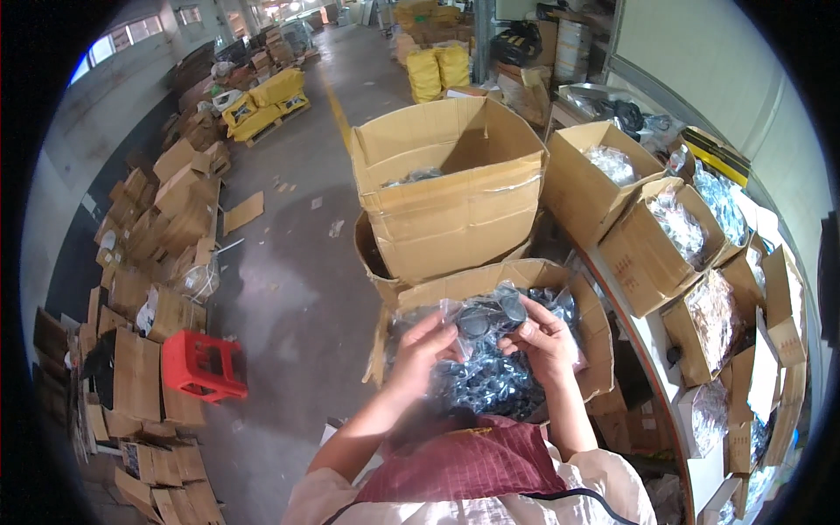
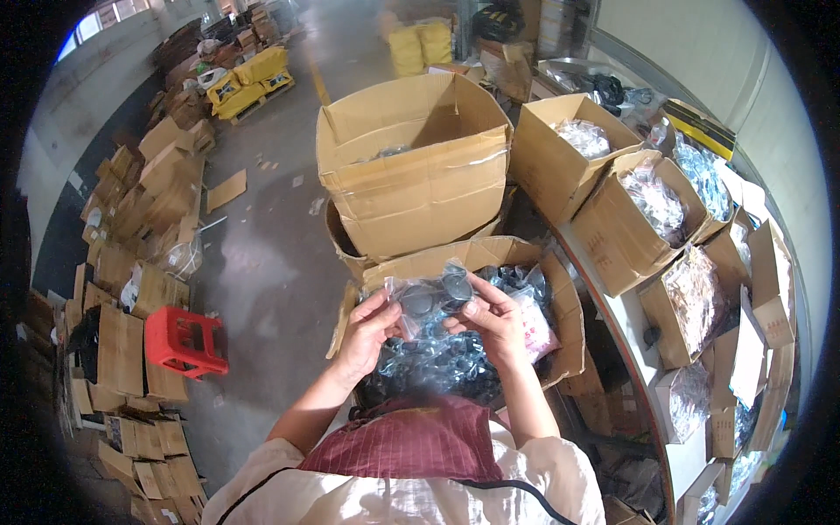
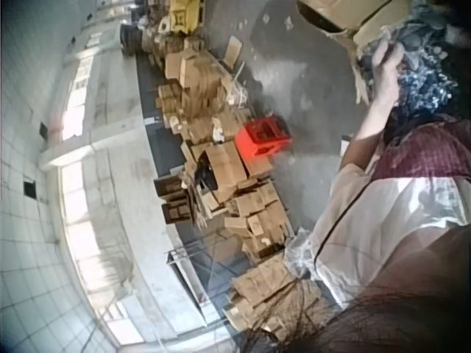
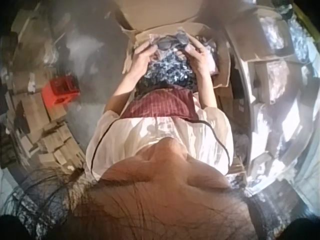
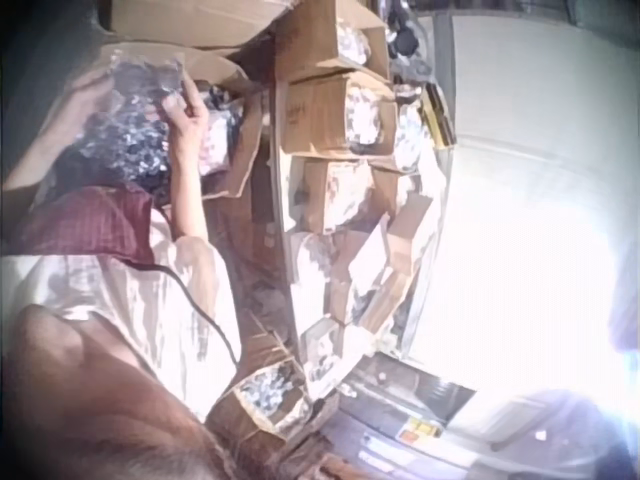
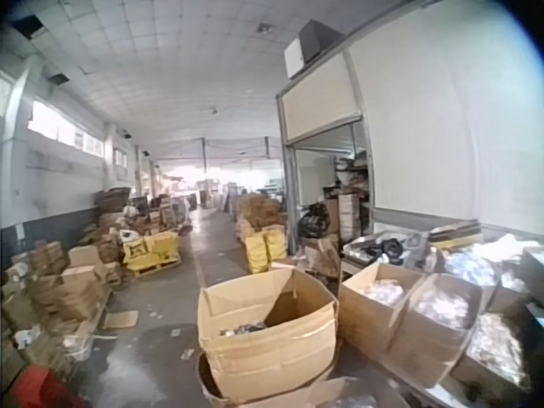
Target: The person picks up individual plastic parts in small bags from a large box, looks at them, and places some into different boxes or back into the pile.
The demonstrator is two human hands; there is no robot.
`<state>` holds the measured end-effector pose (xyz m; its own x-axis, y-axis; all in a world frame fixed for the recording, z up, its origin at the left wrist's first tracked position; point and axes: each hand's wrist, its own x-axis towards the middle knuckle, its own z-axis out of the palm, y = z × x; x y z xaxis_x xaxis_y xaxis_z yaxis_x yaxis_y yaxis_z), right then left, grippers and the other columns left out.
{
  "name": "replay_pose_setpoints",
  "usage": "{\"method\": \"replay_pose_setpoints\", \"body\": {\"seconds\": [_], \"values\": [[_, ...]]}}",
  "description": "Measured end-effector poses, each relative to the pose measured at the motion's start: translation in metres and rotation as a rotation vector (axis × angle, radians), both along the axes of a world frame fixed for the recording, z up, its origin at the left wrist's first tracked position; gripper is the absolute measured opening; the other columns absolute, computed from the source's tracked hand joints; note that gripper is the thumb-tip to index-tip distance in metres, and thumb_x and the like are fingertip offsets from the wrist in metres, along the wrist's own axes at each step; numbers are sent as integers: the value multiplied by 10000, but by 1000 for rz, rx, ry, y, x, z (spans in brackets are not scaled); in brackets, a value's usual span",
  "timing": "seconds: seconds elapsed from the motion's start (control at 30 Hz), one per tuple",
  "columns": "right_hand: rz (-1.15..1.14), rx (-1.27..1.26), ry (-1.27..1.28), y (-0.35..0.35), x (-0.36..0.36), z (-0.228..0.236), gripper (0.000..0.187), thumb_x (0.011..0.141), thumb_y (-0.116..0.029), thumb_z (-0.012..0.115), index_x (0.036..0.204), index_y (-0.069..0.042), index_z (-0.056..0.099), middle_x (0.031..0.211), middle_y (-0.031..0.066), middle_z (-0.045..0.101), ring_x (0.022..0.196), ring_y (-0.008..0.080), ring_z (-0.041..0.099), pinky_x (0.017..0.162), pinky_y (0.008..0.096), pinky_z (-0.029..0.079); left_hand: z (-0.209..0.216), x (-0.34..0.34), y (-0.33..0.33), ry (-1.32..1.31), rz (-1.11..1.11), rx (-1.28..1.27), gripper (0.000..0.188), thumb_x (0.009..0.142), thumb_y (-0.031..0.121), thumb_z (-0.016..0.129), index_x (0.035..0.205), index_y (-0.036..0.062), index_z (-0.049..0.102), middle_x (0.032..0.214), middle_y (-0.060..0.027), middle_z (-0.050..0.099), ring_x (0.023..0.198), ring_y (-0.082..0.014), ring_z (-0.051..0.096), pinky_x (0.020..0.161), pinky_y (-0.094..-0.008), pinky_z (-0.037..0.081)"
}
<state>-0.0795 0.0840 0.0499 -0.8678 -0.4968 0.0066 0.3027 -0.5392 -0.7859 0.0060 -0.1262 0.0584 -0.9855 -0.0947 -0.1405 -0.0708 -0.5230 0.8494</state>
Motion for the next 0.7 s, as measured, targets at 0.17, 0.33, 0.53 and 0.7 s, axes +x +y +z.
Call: {"method": "replay_pose_setpoints", "body": {"seconds": [0.17, 0.33, 0.53, 0.7], "values": [[33, 77, 19, 3, -2, -2, 504, 912, -125, 637, 1350, 73, 484, 928, 192, 695, 768, 276, 717, 662, 342, 604, 1, 0, -4, 43, -33, -97, 356, 960, 198, 584, 1227, -37, 576, 918, -99, 678, 787, -159, 661, 666, -266, 545], [-16, 245, -11, 0, -2, -22, 437, 943, -184, 577, 1304, 59, 535, 864, 162, 686, 743, 236, 698, 670, 323, 577, 4, -9, 9, -134, -135, -52, 361, 990, 270, 556, 1238, 7, 552, 929, -96, 685, 781, -187, 684, 620, -282, 563], [128, 806, 129, -1, -56, -47, 382, 952, -346, 629, 1019, 26, 687, 824, 96, 708, 747, 199, 698, 703, 303, 554, -55, -37, -32, -458, -249, 14, 440, 919, 354, 650, 1233, 61, 552, 927, -94, 674, 706, -166, 656, 594, -281, 549], [-528, 1487, 346, 90, -183, -209, 416, 843, -305, 647, 1061, 49, 637, 940, 248, 685, 905, 366, 671, 809, 412, 523, 50, -103, -48, 133, -188, 206, 568, 983, 393, 494, 1385, -1, 423, 1296, -153, 580, 992, -214, 645, 836, -354, 531]]}}
